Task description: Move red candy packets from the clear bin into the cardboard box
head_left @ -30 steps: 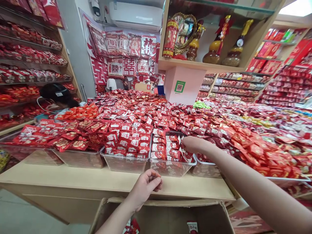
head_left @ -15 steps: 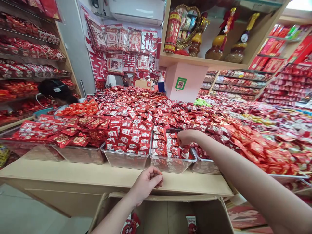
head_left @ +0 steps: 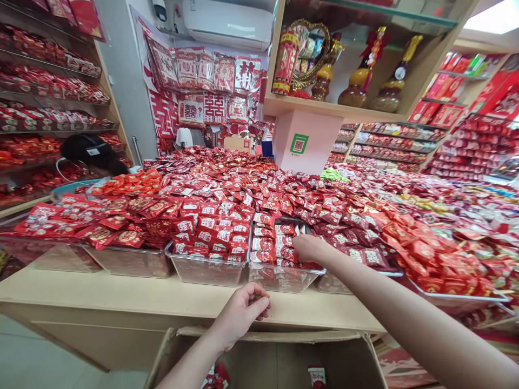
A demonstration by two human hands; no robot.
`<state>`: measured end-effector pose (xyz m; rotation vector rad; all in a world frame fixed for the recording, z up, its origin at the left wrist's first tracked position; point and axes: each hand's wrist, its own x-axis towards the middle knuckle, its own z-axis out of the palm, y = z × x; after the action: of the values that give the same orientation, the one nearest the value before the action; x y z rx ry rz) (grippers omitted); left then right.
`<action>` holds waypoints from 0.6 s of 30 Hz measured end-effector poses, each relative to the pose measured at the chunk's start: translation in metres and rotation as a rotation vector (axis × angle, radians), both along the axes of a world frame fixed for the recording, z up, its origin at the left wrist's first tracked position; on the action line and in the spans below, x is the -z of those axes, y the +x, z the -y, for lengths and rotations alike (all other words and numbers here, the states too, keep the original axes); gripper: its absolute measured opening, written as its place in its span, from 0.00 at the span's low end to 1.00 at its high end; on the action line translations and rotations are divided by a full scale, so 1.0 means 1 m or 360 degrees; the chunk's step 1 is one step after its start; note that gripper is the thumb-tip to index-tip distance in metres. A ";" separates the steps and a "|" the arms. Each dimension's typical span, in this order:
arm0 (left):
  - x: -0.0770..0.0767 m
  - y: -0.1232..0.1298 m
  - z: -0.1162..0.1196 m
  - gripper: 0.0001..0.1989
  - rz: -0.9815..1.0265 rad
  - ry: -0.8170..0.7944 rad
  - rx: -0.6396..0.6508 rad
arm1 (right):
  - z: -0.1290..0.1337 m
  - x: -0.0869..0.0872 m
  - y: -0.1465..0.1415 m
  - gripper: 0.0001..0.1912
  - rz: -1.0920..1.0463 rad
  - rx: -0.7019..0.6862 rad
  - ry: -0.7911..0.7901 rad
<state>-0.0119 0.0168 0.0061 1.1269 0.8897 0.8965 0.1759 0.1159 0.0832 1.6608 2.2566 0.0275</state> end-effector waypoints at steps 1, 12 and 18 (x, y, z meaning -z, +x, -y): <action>0.000 0.000 0.000 0.09 0.0004 -0.0003 0.0000 | 0.002 -0.001 0.001 0.15 -0.0007 -0.0010 0.0015; 0.000 -0.001 0.000 0.09 -0.0007 -0.0005 0.0004 | 0.007 -0.010 0.019 0.10 -0.0086 0.0021 0.0053; -0.001 0.000 0.000 0.09 0.0006 -0.0016 0.0010 | 0.043 -0.029 0.019 0.10 -0.0367 0.0021 0.0244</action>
<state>-0.0122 0.0171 0.0070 1.1185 0.8865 0.8877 0.1948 0.0733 0.1123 1.8414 2.4674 0.0060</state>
